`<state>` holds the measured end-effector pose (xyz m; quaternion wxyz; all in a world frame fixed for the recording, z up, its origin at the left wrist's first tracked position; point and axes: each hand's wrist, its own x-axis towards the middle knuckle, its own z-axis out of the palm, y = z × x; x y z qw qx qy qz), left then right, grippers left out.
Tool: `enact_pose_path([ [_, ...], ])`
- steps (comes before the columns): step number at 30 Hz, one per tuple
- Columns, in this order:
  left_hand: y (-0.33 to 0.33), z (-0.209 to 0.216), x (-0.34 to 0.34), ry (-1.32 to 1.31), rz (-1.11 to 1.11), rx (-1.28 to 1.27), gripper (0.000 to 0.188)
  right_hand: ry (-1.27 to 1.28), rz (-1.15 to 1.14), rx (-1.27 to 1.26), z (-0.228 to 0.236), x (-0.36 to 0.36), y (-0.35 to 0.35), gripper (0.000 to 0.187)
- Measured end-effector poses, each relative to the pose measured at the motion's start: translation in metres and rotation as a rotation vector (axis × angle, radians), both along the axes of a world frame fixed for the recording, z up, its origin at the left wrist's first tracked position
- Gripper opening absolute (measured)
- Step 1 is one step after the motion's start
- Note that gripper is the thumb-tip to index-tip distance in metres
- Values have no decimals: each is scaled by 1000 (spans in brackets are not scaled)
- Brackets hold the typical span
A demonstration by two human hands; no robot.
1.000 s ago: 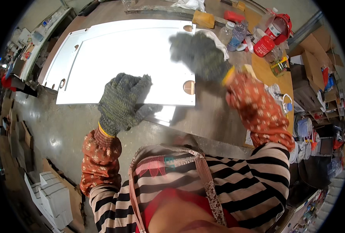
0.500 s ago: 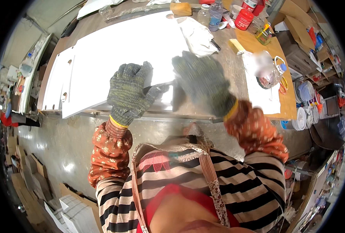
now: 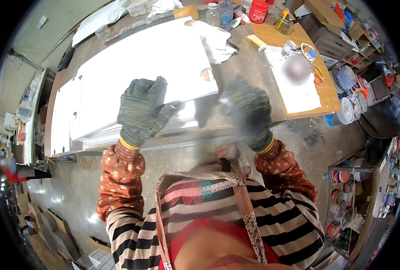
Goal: The person wipes white wooden cabinet doors with a cloth, lifting and turning them over on a workbench.
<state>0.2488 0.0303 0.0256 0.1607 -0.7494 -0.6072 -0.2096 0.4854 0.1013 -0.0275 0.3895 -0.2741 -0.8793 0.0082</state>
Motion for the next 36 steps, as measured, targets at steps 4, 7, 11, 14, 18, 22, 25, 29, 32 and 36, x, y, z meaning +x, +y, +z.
enact_pose_path([
  [4, 9, -9, -7, -3, -83, 19, 57, 202, 145, 84, 11, -8, 11, 17],
  [7, 7, -10, -10, -44, -119, 31, 57, 226, 24, -15, 7, -12, -12, 26],
  [11, 5, -3, -7, -38, -82, -32, 57, 179, -182, -22, -32, 11, 1, 35],
  [14, 3, -8, -7, -30, -86, -37, 59, 304, -6, 28, -12, -1, 5, 32],
  [18, -1, -3, -14, -46, -81, -68, 60, 405, 102, -359, -10, -9, -4, 31],
  [22, 5, -1, -23, 18, -138, -41, 62, 466, 26, -483, -90, 3, 16, 37],
  [25, -1, -7, -14, -55, -194, -66, 64, 305, 55, -265, -32, -4, 18, 39],
  [29, 9, -5, 25, 48, -125, -13, 66, 201, 135, -13, -7, -29, 56, 39],
  [32, 8, -9, 24, 16, -68, -34, 66, 304, 151, -20, -32, -19, 54, 38],
  [36, 13, -11, 22, -27, -76, -12, 65, 471, 125, -200, -60, -20, 40, 31],
])
